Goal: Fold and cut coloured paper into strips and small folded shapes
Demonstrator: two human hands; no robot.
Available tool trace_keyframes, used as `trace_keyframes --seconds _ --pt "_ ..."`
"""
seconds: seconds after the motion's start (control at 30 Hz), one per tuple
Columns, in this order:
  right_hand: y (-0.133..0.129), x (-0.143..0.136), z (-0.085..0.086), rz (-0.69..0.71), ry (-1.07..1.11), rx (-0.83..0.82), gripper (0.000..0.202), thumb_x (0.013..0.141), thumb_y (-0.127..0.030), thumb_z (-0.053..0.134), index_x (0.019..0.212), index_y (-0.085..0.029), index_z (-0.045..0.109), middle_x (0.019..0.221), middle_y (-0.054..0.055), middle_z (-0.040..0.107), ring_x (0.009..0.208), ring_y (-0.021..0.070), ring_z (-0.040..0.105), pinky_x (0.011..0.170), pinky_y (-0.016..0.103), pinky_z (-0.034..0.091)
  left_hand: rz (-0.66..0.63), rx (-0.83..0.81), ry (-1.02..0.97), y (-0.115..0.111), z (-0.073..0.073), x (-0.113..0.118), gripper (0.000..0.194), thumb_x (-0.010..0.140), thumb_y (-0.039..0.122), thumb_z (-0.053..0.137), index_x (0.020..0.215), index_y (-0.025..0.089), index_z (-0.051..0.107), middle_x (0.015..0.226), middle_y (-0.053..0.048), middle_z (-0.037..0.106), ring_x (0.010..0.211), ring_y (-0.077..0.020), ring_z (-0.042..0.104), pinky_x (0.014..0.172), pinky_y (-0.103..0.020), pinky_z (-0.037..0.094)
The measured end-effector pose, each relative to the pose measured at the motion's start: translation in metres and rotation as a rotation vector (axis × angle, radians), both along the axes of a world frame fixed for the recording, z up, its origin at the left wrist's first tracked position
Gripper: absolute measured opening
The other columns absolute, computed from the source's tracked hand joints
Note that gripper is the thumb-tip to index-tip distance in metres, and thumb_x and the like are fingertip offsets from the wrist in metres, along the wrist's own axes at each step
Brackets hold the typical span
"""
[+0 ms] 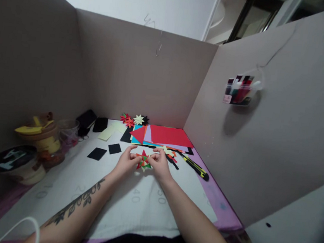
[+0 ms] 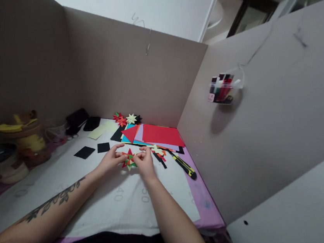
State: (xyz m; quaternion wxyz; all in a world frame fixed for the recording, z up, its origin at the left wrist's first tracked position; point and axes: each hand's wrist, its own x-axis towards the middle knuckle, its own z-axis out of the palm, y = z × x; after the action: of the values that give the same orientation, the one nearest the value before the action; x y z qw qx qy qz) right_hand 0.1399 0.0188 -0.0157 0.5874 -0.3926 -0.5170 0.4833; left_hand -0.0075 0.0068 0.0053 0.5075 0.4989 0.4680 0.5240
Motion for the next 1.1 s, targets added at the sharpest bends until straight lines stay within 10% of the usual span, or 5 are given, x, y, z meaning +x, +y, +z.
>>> trace_keyframes --seconds 0.9,1.1 --pt "0.006 0.005 -0.004 0.08 -0.024 -0.074 0.027 0.059 -0.036 0.073 0.073 -0.018 0.058 0.054 -0.006 0.049 0.05 0.0093 0.042 0.049 0.021 0.032 -0.059 0.077 0.076 0.007 -0.005 -0.006 0.068 0.06 0.03 0.076 0.118 0.017 0.045 0.05 0.01 0.05 0.045 -0.0097 0.05 0.048 -0.019 0.032" --pt "0.007 0.013 0.0 -0.071 -0.083 0.044 0.015 0.066 -0.032 0.068 0.069 -0.019 0.061 0.06 -0.003 0.052 0.055 0.0115 0.043 0.053 0.025 0.036 -0.04 -0.039 -0.086 0.006 -0.002 -0.004 0.058 0.069 0.043 0.07 0.116 0.019 0.046 0.089 -0.007 0.067 0.079 -0.0176 0.065 0.064 -0.025 0.047"
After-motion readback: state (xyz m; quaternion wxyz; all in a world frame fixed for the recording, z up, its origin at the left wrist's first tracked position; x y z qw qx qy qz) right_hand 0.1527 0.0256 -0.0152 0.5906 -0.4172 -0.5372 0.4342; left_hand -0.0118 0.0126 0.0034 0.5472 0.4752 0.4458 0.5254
